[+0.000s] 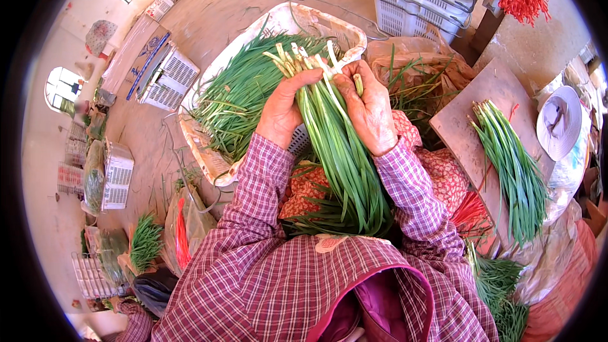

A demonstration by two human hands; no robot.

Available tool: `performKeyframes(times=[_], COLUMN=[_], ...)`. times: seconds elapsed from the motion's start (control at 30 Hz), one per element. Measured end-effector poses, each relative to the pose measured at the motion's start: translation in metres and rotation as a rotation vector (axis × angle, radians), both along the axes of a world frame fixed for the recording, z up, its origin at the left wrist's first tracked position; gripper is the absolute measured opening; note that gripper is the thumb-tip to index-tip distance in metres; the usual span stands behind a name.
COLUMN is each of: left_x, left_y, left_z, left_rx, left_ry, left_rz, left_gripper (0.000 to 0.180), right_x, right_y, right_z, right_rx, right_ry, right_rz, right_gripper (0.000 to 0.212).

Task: The person organizes loose green onions into a bundle, secures it with a red rubber band, and سپس places the bundled onions into a container.

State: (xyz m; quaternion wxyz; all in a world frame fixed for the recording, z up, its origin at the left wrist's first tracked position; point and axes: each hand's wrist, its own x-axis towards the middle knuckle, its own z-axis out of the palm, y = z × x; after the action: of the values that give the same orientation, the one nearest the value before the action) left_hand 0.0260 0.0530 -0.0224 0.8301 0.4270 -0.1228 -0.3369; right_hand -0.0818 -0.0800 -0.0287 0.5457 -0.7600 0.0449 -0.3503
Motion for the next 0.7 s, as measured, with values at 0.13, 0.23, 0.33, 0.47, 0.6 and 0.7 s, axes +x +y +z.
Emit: performKeyframes(times=[0.13, 0.23, 0.33, 0.47, 0.6, 0.7], left_x=[0.003, 0.010, 0.009, 0.005, 0.003, 0.002], left_y=[-0.002, 0.005, 0.007, 0.010, 0.011, 0.012], left_z=[-0.002, -0.005, -0.005, -0.003, 0.001, 0.005], left_rx=[-0.020, 0.020, 0.009, 0.022, 0.018, 0.038], left_ry=[0.039, 0.081, 0.083, 0.017, 0.013, 0.009], left_rz=[-0.061, -0.041, -0.072, 0.029, 0.024, 0.026], left_gripper=[0.039, 0.037, 0.032, 0.027, 0.024, 0.023], right_x=[0.004, -0.001, -0.012, -0.025, -0.016, -0.011], right_y=[-0.002, -0.008, -0.014, -0.011, -0.009, -0.011], right_z=[-0.008, 0.003, 0.015, 0.036, 0.029, 0.026], right_rx=[0.375, 0.341, 0.200, -0.169, -0.255, -0.210], right_ry=[-0.059, 0.049, 0.030, 0.127, 0.149, 0.127], right_rz=[0.083, -0.006, -0.013, 0.099, 0.095, 0.085], right_gripper=[0.015, 0.017, 0.022, 0.035, 0.028, 0.022])
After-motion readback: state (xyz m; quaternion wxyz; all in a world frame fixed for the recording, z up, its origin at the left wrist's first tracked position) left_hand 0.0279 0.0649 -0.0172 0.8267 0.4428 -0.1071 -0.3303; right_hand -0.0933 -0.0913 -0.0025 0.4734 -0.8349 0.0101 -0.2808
